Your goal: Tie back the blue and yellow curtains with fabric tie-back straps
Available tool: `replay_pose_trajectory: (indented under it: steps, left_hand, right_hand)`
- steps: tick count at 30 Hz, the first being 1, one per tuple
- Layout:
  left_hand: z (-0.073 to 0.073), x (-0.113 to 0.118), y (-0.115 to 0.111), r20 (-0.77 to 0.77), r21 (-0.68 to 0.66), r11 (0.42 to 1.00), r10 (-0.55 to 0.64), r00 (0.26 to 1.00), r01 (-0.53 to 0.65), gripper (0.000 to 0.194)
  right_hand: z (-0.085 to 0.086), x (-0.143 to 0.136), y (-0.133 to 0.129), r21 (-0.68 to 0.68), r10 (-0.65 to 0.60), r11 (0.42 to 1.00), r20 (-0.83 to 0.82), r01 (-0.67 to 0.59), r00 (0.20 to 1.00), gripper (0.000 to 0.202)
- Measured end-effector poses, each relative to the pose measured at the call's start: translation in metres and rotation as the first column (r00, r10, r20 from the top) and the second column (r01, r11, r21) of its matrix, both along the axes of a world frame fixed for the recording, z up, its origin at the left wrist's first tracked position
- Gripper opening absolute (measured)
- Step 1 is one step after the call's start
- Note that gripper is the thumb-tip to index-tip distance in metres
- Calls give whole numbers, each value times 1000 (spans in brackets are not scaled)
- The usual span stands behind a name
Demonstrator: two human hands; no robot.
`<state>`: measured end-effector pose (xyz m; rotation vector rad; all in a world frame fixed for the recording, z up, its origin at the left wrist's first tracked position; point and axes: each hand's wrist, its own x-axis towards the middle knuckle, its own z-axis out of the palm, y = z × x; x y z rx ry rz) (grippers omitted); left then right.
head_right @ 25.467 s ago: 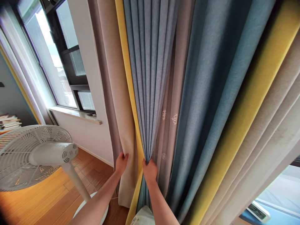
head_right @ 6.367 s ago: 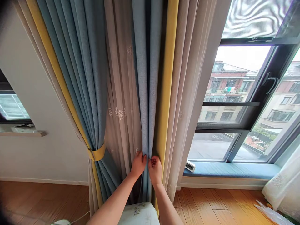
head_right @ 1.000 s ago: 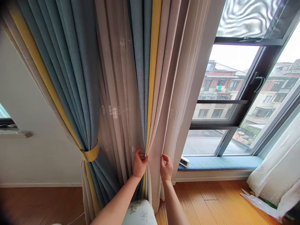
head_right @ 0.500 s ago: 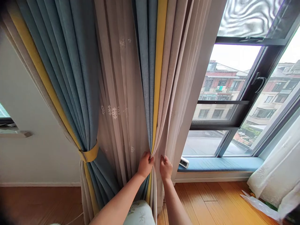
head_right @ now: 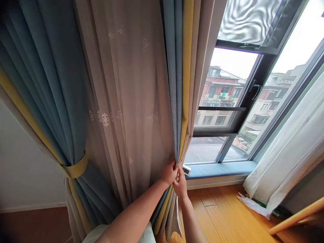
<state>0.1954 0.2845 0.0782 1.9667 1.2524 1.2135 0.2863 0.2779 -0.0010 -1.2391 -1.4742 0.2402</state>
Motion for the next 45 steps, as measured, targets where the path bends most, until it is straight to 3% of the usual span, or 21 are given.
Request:
replay_pose_trajectory:
  steps: [4, 7, 12, 16, 20, 22, 25, 28, 31, 33, 36, 38, 41, 45]
  left_hand:
    - [0, 7, -9, 13, 45, 995, -86, 996, 86, 20]
    - [-5, 6, -13, 17, 95, 992, -84, 996, 83, 24]
    - [-5, -8, -19, -64, 143, 986, -72, 995, 80, 21]
    - [6, -26, -21, -99, 279, 958, -43, 994, 69, 27]
    - [5, -37, -20, -52, 259, 965, -37, 998, 49, 31]
    - [-2, -41, -19, -61, 218, 975, -41, 997, 53, 29]
    - [-14, -49, -20, -89, 144, 988, -40, 995, 53, 27]
    - [-21, -58, -24, -109, 76, 996, -39, 993, 47, 27]
    - [-23, -59, -28, -113, 42, 998, -46, 993, 51, 26]
    - [-23, -54, -30, -106, 43, 995, -80, 991, 85, 27]
    - [-20, -41, -32, -70, 79, 989, -116, 991, 122, 35]
    - [-15, -31, -32, -28, 105, 990, -87, 996, 89, 50]
    - [-2, -21, -31, 16, 68, 997, -30, 999, 29, 69]
    - [7, -16, -27, -27, -46, 995, 90, 996, -92, 68]
  right_hand:
    - [2, 9, -4, 6, -133, 991, 44, 133, 990, 39]
    - [9, 7, -8, -1, -226, 974, 144, 228, 964, 26]
    - [29, -4, -16, -88, -343, 918, 315, 387, 885, 27]
    - [48, 2, -14, -218, -383, 824, 468, 524, 796, 35]
    - [71, 44, 2, -314, -384, 739, 529, 595, 757, 47]
    - [87, 77, 13, -356, -459, 668, 493, 653, 739, 50]
    - [116, 122, 27, -371, -618, 526, 452, 765, 644, 47]
    - [133, 140, 31, -373, -649, 479, 458, 794, 607, 44]
    - [124, 121, 24, -382, -559, 546, 497, 746, 664, 45]
    - [106, 94, 16, -360, -455, 640, 534, 679, 712, 45]
    - [77, 48, 1, -148, -405, 805, 571, 575, 714, 36]
    - [60, 22, -8, -49, -392, 861, 569, 506, 722, 32]
    - [42, -3, -17, -21, -303, 927, 550, 375, 779, 26]
    - [28, -20, -23, -16, -232, 961, 497, 277, 836, 29]
